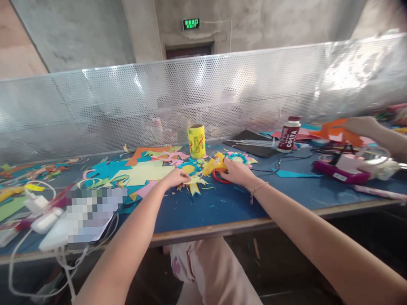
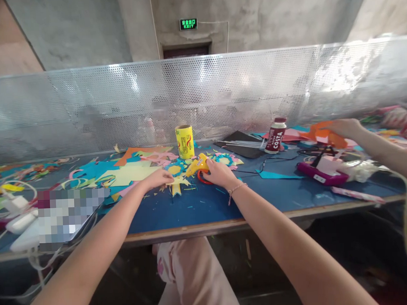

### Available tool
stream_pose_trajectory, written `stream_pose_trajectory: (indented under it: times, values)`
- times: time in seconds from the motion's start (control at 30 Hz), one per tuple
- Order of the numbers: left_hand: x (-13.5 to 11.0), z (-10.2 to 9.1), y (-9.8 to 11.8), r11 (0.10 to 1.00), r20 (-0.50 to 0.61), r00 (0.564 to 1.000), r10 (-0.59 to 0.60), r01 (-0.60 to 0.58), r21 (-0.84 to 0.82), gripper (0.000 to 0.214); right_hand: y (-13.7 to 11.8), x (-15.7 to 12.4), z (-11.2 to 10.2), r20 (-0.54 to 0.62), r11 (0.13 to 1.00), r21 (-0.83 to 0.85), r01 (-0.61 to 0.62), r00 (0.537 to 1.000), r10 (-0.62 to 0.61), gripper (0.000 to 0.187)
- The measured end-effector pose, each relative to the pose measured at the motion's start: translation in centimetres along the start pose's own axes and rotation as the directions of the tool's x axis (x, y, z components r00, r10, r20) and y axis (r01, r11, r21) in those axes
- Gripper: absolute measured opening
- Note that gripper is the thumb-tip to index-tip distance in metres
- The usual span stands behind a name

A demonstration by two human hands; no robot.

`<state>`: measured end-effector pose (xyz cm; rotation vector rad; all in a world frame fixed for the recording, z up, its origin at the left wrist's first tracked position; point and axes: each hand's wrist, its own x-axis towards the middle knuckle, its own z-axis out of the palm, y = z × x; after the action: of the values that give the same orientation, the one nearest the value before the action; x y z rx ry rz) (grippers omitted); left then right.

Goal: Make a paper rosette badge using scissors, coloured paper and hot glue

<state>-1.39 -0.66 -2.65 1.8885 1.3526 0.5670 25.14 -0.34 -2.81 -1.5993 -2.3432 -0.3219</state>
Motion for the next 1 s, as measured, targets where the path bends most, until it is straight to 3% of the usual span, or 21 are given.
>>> stream_pose_trajectory:
  times: [0.33, 1.0]
  values:
    - [0.12, 0.03, -0.02, 0.999, -0.011, 1.0, 0.002, -0.003, -0.04, 0.012, 0.4, 0.07, 0.68, -0.012, 0.996, -0.016, 0.083, 0.996, -0.083, 0.032]
    - [0.46, 0.04, -0.44, 1.0, -0.002, 1.0, 0.011, -0.011, -0.026, 0.014, -0.05, 0.06, 0.26, 0.004, 0.998, -0.034, 0.055, 0.998, -0.055, 0.031]
